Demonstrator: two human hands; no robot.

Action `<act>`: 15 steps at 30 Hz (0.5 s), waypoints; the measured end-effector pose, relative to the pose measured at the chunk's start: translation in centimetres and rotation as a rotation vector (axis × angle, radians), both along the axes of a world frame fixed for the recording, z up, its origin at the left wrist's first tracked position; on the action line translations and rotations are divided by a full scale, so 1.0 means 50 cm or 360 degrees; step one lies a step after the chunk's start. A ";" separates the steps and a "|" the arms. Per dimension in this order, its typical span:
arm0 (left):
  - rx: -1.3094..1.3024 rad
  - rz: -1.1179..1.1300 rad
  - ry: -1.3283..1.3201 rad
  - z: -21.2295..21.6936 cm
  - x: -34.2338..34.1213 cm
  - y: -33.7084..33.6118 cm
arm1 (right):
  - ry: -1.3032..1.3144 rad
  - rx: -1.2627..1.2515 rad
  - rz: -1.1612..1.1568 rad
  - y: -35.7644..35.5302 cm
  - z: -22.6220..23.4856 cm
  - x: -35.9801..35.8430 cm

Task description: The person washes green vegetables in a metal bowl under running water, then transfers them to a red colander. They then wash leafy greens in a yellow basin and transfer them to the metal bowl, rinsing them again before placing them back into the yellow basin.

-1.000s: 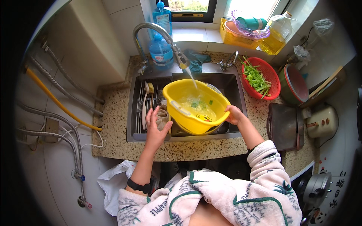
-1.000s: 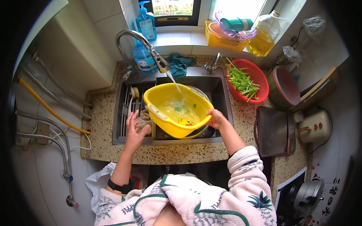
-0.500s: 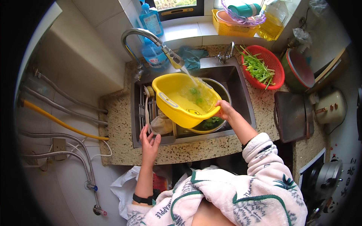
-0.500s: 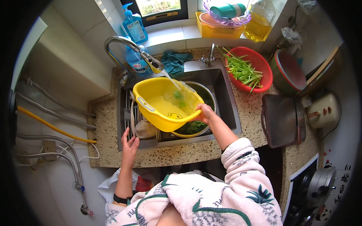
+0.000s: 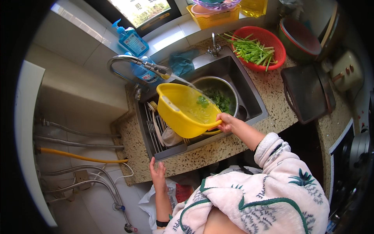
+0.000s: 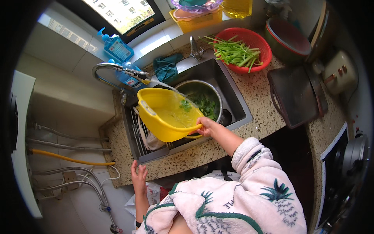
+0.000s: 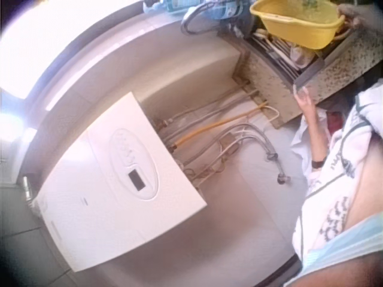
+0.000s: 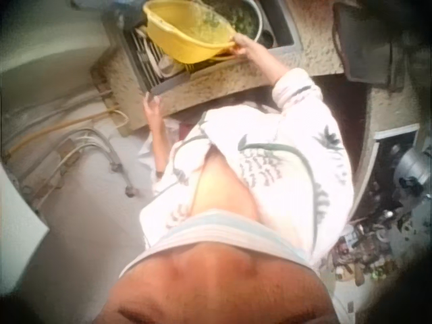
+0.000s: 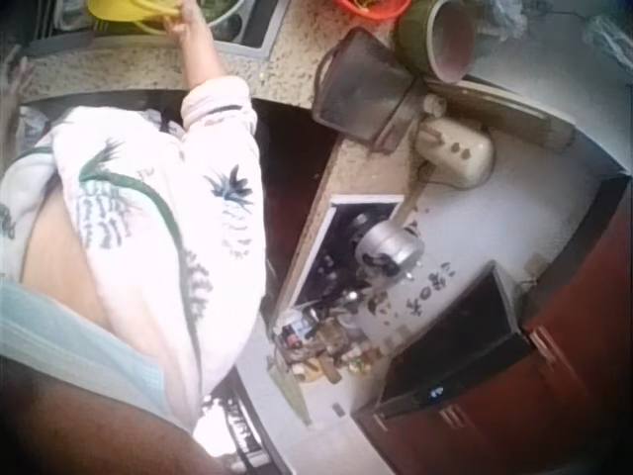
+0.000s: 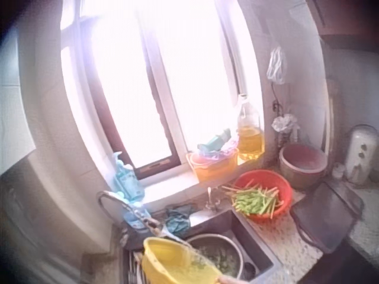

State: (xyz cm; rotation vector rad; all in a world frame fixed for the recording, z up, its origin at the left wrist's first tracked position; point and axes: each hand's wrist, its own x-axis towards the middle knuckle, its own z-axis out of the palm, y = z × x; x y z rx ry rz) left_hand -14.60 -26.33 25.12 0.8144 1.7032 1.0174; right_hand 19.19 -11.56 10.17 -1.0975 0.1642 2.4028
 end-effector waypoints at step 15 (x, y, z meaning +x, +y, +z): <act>-0.0004 0.0034 -0.0198 0.013 0.030 -0.033 | 0.0476 -0.0146 0.0200 -0.074 0.046 0.012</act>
